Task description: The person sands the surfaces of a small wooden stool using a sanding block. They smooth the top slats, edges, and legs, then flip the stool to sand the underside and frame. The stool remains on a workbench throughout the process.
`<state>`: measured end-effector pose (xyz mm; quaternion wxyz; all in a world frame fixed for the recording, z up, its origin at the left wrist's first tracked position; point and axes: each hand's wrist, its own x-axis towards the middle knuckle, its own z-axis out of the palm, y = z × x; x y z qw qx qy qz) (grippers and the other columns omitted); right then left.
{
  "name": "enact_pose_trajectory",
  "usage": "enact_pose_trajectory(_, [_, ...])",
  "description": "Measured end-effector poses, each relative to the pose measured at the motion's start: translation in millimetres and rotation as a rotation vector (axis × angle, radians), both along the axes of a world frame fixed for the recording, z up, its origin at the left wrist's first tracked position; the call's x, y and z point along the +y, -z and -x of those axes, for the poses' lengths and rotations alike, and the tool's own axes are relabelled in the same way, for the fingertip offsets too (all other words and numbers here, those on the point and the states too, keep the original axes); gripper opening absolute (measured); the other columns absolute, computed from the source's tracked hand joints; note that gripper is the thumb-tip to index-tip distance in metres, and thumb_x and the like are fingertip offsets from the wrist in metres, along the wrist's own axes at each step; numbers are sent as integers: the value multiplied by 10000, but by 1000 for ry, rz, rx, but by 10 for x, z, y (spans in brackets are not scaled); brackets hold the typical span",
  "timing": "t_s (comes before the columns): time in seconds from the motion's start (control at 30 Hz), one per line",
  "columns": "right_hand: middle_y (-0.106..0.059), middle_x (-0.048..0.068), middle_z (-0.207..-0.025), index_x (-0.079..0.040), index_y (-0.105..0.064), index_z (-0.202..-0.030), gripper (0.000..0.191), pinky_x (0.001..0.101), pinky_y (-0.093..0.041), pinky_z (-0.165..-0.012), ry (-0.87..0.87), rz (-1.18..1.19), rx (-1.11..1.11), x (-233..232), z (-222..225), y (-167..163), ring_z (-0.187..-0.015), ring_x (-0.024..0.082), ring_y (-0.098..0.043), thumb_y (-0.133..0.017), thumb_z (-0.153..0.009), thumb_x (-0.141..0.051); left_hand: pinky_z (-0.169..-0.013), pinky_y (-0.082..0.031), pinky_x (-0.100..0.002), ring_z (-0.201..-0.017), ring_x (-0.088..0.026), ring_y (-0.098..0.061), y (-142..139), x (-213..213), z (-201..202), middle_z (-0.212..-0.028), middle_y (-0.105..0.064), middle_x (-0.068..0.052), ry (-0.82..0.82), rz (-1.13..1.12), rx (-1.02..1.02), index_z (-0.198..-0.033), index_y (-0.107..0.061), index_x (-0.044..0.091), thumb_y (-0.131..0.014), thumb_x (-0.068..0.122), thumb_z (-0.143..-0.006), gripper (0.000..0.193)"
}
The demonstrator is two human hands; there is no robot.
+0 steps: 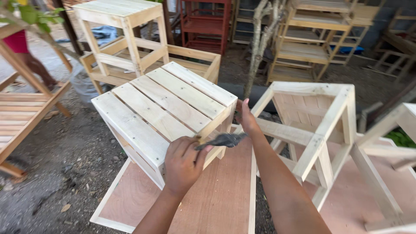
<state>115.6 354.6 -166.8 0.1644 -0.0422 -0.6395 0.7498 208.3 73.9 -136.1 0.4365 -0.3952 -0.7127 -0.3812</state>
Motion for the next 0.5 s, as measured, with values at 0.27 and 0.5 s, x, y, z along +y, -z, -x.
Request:
enact_pose_trajectory(0.27, [-464,126,-1574,-40,-415,-1547,869,410,-258,-1218,-81,20,118,68,-145,231,-1453,262,-405,-339,-987,-700,-589,-502,-414,-681,-334,-618,219,359,225,-922,-656,-208,-451,-90,131,-840,-572,4,-687,163,-980,241])
enact_pose_trajectory(0.5, [-506,32,-1051,-4,-613,-1167,574,338,-397,-843,-10,1,176,-154,-526,876,-963,155,-435,-491,-1125,-563,-591,-454,-476,-665,-383,-570,98,-264,571,-828,-561,-183,-616,-150,-6,-858,-512,2,-642,164,-1072,298])
